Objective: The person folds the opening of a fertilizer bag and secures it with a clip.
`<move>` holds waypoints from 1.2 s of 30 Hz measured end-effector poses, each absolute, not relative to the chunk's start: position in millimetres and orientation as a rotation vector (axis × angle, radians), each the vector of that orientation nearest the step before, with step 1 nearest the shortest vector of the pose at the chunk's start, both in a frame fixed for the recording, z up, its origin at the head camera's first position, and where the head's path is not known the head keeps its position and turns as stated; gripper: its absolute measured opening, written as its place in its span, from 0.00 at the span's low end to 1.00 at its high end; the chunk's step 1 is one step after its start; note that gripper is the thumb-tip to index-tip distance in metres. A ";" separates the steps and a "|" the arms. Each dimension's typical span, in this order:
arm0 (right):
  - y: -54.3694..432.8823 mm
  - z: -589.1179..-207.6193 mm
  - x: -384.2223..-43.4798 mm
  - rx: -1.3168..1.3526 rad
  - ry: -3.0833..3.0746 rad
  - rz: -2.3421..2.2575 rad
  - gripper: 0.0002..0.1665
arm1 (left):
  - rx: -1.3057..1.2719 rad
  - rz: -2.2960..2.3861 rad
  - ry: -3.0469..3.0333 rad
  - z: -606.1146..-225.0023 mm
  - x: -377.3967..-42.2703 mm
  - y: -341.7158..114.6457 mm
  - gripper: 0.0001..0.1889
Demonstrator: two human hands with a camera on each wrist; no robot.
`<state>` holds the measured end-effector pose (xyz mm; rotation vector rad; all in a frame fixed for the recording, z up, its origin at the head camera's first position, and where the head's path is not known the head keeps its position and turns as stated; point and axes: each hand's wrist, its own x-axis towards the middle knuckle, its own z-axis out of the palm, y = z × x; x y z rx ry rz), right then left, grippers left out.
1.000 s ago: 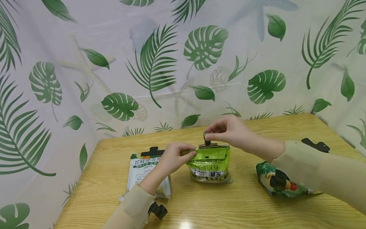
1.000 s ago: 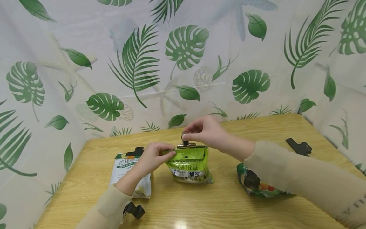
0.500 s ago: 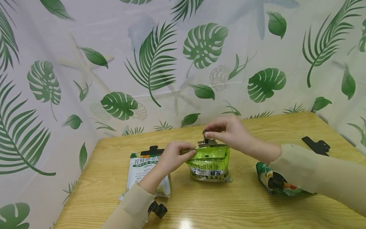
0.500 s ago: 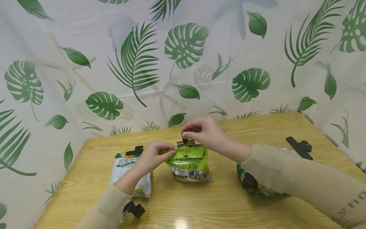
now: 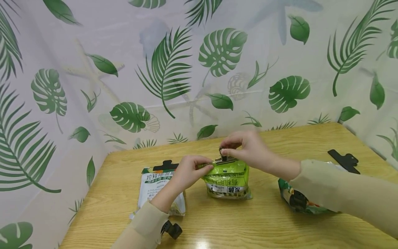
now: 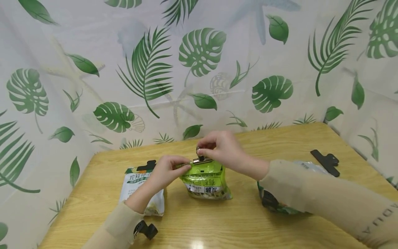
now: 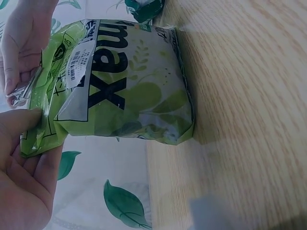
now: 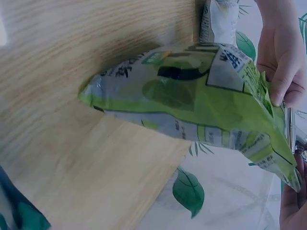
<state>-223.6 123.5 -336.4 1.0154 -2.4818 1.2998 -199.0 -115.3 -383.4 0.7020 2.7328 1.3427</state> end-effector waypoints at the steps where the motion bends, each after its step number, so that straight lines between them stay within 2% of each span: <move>1: 123.4 -337.7 -223.1 1.015 -2.488 1.292 0.06 | 0.697 1.344 2.733 -383.5 -199.0 -115.3 0.11; 18: 123.1 -354.5 -220.9 0.906 -2.580 1.369 0.10 | 0.641 1.325 2.753 -381.8 -202.8 -113.5 0.09; 36: 121.1 -367.7 -219.9 0.670 -2.597 1.742 0.18 | 0.640 1.344 2.782 -379.7 -201.0 -111.3 0.09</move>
